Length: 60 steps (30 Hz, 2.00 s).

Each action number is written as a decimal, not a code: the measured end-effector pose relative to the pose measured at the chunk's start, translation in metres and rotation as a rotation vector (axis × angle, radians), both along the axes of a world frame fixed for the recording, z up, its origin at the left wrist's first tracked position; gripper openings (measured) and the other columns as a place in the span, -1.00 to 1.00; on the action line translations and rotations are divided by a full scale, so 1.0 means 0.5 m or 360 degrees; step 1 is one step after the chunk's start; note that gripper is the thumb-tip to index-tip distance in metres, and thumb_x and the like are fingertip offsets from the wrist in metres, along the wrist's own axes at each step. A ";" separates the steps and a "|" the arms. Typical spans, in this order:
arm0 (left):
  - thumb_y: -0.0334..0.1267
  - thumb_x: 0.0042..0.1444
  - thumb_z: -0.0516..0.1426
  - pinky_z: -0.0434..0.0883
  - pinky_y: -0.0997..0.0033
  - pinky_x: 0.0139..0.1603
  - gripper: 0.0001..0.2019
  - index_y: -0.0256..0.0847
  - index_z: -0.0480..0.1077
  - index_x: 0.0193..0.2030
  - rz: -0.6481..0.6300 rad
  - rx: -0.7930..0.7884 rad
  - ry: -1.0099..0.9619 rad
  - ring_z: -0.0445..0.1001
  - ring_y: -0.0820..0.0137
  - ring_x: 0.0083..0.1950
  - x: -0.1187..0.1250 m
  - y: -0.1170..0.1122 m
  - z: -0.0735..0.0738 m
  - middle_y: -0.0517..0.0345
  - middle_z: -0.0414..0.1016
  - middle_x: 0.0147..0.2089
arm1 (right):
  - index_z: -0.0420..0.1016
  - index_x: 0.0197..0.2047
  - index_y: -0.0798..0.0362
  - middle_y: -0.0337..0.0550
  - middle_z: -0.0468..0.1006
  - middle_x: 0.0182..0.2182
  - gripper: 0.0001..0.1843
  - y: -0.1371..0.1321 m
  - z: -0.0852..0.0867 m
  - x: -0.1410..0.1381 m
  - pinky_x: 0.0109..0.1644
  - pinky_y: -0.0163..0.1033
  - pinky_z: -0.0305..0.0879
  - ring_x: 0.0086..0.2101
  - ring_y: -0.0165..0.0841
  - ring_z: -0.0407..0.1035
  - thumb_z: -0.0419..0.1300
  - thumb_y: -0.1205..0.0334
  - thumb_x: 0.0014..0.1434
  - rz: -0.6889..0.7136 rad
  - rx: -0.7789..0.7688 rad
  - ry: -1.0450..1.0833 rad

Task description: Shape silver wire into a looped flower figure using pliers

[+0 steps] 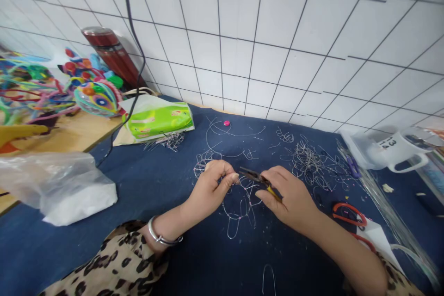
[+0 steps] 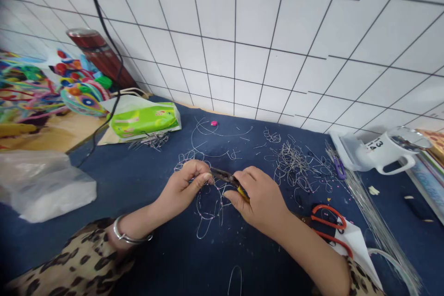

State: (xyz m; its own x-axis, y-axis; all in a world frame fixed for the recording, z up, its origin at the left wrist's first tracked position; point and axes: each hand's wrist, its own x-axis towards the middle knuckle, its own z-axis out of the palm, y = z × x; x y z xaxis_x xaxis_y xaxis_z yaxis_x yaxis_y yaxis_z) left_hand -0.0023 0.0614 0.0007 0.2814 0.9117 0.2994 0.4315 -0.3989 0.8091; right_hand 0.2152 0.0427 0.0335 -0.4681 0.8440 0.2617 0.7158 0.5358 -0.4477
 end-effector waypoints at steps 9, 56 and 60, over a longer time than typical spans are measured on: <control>-0.27 0.24 -0.05 0.30 0.36 -0.21 -0.80 -0.22 0.32 -0.36 0.0057 -0.0030 -0.0125 0.32 0.41 -0.28 -0.002 -0.003 0.003 0.12 0.37 -0.36 | 0.40 -0.15 0.11 -0.05 0.39 -0.33 -0.69 -0.016 0.013 -0.010 -0.22 -0.17 0.19 -0.29 -0.29 0.25 0.02 0.06 0.20 0.0027 0.0285 -0.0652; -0.29 0.20 -0.02 0.26 0.32 -0.22 -0.86 -0.20 0.21 -0.39 0.0305 0.0192 0.0230 0.27 0.38 -0.31 0.014 -0.020 -0.007 0.18 0.28 -0.40 | 0.40 -0.16 0.10 -0.05 0.37 -0.38 -0.71 -0.054 -0.009 -0.043 -0.33 -0.16 0.09 -0.36 -0.26 0.22 -0.05 0.13 0.23 -0.0156 0.0297 -0.0755; -0.29 0.20 -0.02 0.26 0.32 -0.21 -0.87 -0.20 0.20 -0.38 0.0288 0.0183 0.0223 0.27 0.38 -0.30 0.014 -0.022 -0.007 0.17 0.28 -0.39 | 0.40 -0.16 0.09 -0.07 0.38 -0.37 -0.71 -0.053 -0.008 -0.039 -0.33 -0.16 0.10 -0.36 -0.26 0.23 -0.06 0.12 0.23 -0.0146 0.0231 -0.0734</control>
